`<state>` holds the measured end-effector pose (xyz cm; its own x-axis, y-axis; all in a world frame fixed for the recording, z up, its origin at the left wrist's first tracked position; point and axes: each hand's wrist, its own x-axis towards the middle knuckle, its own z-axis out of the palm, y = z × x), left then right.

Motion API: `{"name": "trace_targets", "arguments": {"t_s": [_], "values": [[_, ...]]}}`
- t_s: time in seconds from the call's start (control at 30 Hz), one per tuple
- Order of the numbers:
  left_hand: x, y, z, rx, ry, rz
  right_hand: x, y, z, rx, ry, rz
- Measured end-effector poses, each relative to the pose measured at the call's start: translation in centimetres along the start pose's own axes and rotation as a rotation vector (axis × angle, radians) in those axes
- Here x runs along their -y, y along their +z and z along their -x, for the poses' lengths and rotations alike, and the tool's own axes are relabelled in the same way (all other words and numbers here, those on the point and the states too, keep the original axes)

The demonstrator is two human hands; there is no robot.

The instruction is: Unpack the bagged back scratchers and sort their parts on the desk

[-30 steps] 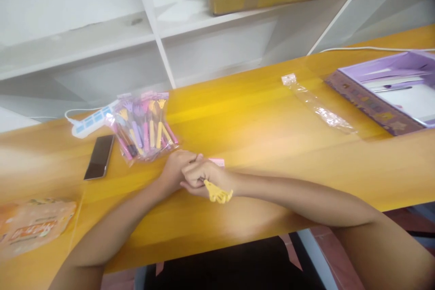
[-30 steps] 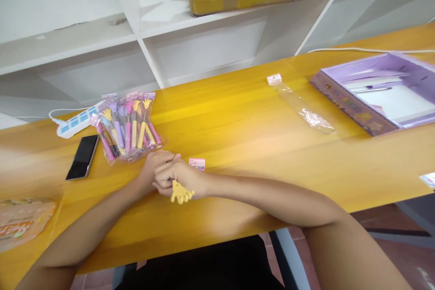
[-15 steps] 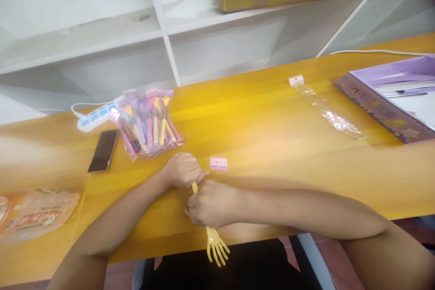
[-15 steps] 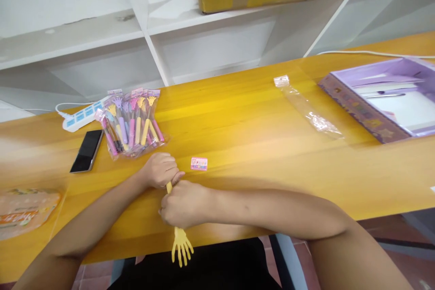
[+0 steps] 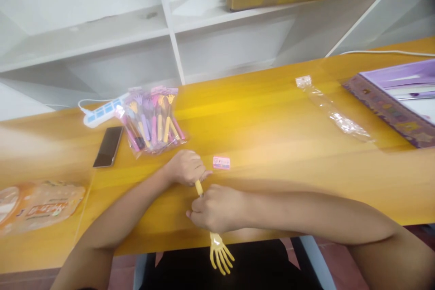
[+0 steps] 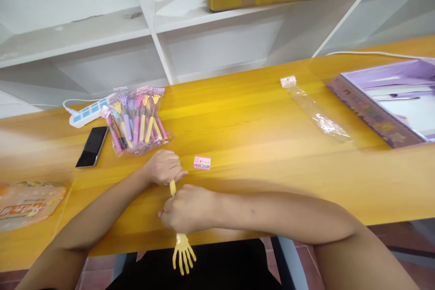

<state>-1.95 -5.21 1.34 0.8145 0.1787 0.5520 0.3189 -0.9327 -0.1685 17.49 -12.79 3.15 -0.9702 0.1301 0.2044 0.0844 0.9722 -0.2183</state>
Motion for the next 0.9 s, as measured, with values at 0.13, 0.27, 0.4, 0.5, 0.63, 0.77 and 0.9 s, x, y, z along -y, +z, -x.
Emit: {"name": "trace_targets", "arguments": {"t_s": [0.13,0.27,0.4,0.5,0.63,0.77,0.9], "values": [[-0.1,0.0,0.1,0.020,0.000,0.019,0.3,0.2,0.3,-0.057,-0.008,0.008],[0.2,-0.2,0.6,0.103,-0.029,0.020,1.0,-0.2,0.5,-0.103,-0.024,0.013],[1.4,-1.0,1.3,0.135,-0.128,0.008,3.1,-0.8,0.7,-0.275,-0.066,-0.054],[2.6,-1.4,1.6,0.046,-0.133,-0.004,5.0,-1.8,0.9,-0.250,-0.108,-0.171],[3.2,-1.4,1.6,-0.059,-0.178,-0.067,6.2,-4.8,1.5,-0.012,-0.097,-0.302],[1.1,-0.7,0.9,0.008,-0.321,0.009,3.9,-10.6,4.3,0.048,-0.055,-0.329],[-1.2,0.3,-0.6,0.195,-0.824,0.288,-1.4,-17.0,8.8,-0.041,0.354,-0.497]]}}
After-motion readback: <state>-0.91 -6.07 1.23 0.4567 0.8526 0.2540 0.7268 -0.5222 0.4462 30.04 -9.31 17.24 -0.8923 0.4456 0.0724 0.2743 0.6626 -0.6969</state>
